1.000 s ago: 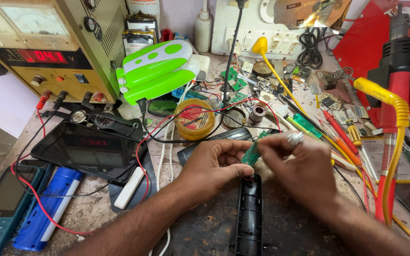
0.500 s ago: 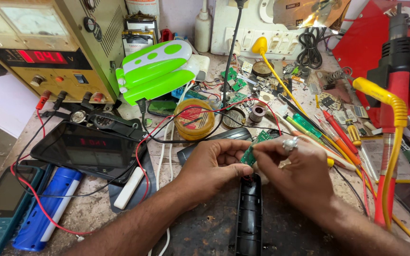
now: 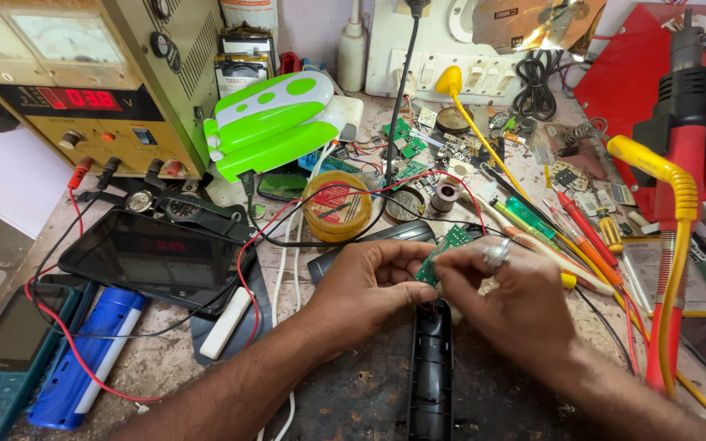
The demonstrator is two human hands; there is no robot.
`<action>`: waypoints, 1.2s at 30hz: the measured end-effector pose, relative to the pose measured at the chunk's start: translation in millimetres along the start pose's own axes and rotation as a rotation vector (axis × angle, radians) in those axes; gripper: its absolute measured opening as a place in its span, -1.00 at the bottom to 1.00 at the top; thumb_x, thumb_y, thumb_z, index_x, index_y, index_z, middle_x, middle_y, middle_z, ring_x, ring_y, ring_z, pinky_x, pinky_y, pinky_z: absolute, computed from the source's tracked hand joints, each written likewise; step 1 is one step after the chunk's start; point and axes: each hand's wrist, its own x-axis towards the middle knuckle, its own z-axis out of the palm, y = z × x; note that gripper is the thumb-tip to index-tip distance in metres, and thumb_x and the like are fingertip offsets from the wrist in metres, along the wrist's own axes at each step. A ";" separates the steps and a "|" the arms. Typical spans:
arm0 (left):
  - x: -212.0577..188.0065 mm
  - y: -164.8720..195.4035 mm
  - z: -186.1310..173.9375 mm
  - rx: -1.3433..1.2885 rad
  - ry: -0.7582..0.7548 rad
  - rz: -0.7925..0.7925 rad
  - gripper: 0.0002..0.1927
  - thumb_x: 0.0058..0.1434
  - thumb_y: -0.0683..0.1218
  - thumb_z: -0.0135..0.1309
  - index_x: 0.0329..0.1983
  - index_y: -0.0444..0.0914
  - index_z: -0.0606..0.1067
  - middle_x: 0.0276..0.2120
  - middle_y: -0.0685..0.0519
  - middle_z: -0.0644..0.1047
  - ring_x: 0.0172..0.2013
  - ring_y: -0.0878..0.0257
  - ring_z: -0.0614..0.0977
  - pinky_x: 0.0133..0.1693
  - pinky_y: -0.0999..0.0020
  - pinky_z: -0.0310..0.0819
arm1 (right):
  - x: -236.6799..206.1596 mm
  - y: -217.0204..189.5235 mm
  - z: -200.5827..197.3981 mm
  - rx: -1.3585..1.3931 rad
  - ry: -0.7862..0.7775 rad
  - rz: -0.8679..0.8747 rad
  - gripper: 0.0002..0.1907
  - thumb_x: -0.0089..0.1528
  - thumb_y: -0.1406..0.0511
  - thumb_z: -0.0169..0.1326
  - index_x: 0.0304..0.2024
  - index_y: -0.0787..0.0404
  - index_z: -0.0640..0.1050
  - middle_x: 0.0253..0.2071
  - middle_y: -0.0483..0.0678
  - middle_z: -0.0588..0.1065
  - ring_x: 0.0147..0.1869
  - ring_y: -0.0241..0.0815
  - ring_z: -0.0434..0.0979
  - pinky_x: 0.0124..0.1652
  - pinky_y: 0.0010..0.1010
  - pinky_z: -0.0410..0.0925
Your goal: The person repairs a small green circuit board at a cluttered workbench. They hold the board, solder its components with a soldering iron, connect it to a power supply to test it, and finally brush flux residue off the board with a brush.
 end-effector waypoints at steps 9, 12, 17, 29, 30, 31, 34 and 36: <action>1.6 -2.7 -0.4 -0.003 0.016 -0.036 -0.53 0.15 -0.29 0.23 0.17 -0.39 0.52 -0.24 0.12 0.59 -0.26 0.44 0.61 -0.16 0.53 0.55 | 2.3 -2.3 -0.6 0.015 0.055 0.169 -0.90 0.17 0.33 0.27 -0.28 0.22 0.69 -0.45 -0.11 0.65 -0.42 -0.35 0.65 -0.37 -0.49 0.48; 3.0 -4.5 -0.9 0.008 0.016 -0.011 -0.51 0.14 -0.30 0.22 0.18 -0.37 0.50 -0.21 0.13 0.61 -0.24 0.45 0.62 -0.14 0.54 0.56 | 0.4 -2.7 0.3 0.029 -0.021 -0.045 -0.92 0.13 0.34 0.27 -0.34 0.21 0.67 -0.45 -0.10 0.64 -0.42 -0.35 0.64 -0.35 -0.50 0.47; 2.6 -7.2 -2.8 -0.018 -0.001 -0.019 -0.52 0.16 -0.30 0.22 0.19 -0.39 0.51 -0.22 0.10 0.60 -0.24 0.42 0.62 -0.14 0.50 0.57 | 0.6 0.8 1.6 -0.033 0.033 0.098 -0.90 0.11 0.34 0.29 -0.32 0.19 0.70 -0.45 -0.08 0.66 -0.39 -0.30 0.68 -0.33 -0.46 0.49; 3.2 -7.4 -3.6 -0.017 0.005 -0.034 -0.49 0.15 -0.29 0.23 0.21 -0.39 0.50 -0.20 0.11 0.61 -0.22 0.42 0.62 -0.12 0.51 0.57 | -0.3 -0.4 1.9 0.035 -0.004 0.118 -0.87 0.12 0.34 0.30 -0.28 0.22 0.69 -0.42 -0.11 0.67 -0.39 -0.35 0.68 -0.36 -0.50 0.50; 2.7 -7.0 -3.7 -0.038 0.000 -0.041 -0.49 0.15 -0.28 0.22 0.21 -0.39 0.49 -0.19 0.11 0.61 -0.21 0.43 0.63 -0.10 0.52 0.57 | 0.2 0.1 2.0 0.026 0.009 0.197 -0.86 0.11 0.33 0.31 -0.27 0.21 0.70 -0.42 -0.12 0.67 -0.40 -0.36 0.69 -0.38 -0.50 0.51; 2.8 -6.7 -3.3 -0.018 0.011 -0.041 -0.49 0.15 -0.28 0.22 0.21 -0.38 0.49 -0.20 0.12 0.61 -0.22 0.43 0.62 -0.12 0.52 0.57 | -0.3 0.0 1.8 0.035 -0.007 0.107 -0.87 0.12 0.34 0.30 -0.28 0.22 0.70 -0.44 -0.12 0.65 -0.41 -0.36 0.67 -0.38 -0.50 0.50; 2.4 -5.7 -3.4 0.024 0.030 -0.039 -0.48 0.14 -0.28 0.24 0.21 -0.37 0.50 -0.21 0.13 0.60 -0.24 0.44 0.61 -0.15 0.52 0.55 | 0.0 0.7 1.8 0.064 -0.024 0.018 -0.90 0.14 0.35 0.27 -0.29 0.23 0.69 -0.46 -0.11 0.63 -0.42 -0.35 0.65 -0.37 -0.50 0.49; 2.5 -5.0 -3.7 0.021 0.022 -0.035 -0.49 0.14 -0.27 0.24 0.20 -0.38 0.51 -0.21 0.13 0.61 -0.23 0.44 0.62 -0.12 0.52 0.56 | 1.2 1.6 1.4 0.079 0.003 0.205 -0.90 0.16 0.35 0.26 -0.28 0.21 0.70 -0.45 -0.12 0.67 -0.42 -0.35 0.67 -0.37 -0.49 0.51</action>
